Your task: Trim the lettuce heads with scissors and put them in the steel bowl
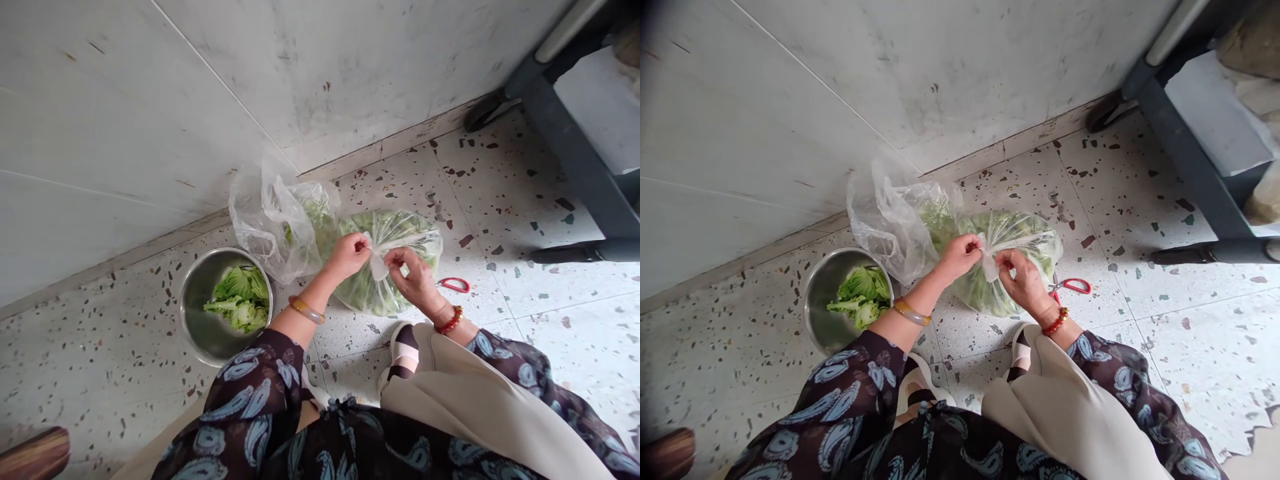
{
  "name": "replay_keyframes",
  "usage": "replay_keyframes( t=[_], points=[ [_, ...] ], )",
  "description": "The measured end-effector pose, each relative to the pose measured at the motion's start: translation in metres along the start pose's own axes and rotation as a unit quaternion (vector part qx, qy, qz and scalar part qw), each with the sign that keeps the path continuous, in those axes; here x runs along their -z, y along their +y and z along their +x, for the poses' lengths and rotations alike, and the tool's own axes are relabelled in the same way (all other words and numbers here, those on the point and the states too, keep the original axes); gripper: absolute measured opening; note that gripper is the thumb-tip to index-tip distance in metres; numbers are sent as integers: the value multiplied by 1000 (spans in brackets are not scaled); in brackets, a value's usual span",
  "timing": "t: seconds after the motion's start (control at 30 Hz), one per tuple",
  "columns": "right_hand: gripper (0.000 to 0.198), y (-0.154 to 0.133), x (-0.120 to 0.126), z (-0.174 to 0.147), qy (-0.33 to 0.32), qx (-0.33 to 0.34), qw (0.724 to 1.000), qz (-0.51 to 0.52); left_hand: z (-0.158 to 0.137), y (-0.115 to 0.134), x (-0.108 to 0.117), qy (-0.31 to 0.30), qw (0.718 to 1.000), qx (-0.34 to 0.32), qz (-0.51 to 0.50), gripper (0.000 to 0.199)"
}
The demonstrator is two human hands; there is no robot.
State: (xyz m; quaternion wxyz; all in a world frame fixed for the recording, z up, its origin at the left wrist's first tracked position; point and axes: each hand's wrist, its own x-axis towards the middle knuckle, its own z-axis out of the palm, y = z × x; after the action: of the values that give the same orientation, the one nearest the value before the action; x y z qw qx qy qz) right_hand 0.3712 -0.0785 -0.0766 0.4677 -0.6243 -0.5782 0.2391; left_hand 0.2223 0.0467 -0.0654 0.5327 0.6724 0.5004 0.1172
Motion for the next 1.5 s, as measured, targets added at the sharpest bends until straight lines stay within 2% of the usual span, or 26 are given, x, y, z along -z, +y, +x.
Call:
replay_keyframes(
  t=[0.17, 0.27, 0.33, 0.43, 0.6, 0.73, 0.87, 1.0, 1.1, 1.27, 1.4, 1.47, 1.5],
  points=[
    [19, 6, -4, 12, -32, 35, 998, -33, -5, 5, -7, -30, 999, 13, 21, 18],
    [12, 10, -10, 14, -50, 54, 995, -68, -8, 8, -7, -45, 997, 9, 59, 17],
    [13, 10, -12, 11, -45, 52, 994, -82, -10, 9, -8, -42, 995, -11, 87, 16],
    [17, 2, -10, 4, -27, 33, 998, -52, -11, 9, -11, -16, 994, -36, 106, 17],
    [15, -7, -4, -6, -27, 22, 999, -20, -12, 1, -14, 0, 998, -21, 63, 18],
    [21, 1, -5, -8, -15, 13, 997, -74, -19, -4, -11, -15, 1000, 0, 21, 15],
    [15, 7, -7, -9, -25, 37, 984, -172, -28, -2, -11, -23, 995, -43, 87, 21],
    [11, 4, -5, -14, -29, 68, 982, -172, -33, 0, -11, -4, 988, -86, 130, 26],
    [11, -1, 1, -19, -34, 81, 989, -117, -33, -3, -12, 23, 992, -77, 101, 28],
    [7, -11, 10, -22, -64, 68, 995, -39, -31, -9, -20, 66, 998, -8, -14, 26],
    [13, -13, 8, -23, -97, 52, 994, -3, -32, -8, -23, 86, 976, 93, -180, 22],
    [11, -14, 7, -24, -109, 51, 993, 7, -33, -6, -19, 83, 966, 119, -213, 26],
    [11, -16, 8, -24, -112, 48, 993, 9, -35, -5, -17, 81, 969, 110, -204, 27]
  ],
)
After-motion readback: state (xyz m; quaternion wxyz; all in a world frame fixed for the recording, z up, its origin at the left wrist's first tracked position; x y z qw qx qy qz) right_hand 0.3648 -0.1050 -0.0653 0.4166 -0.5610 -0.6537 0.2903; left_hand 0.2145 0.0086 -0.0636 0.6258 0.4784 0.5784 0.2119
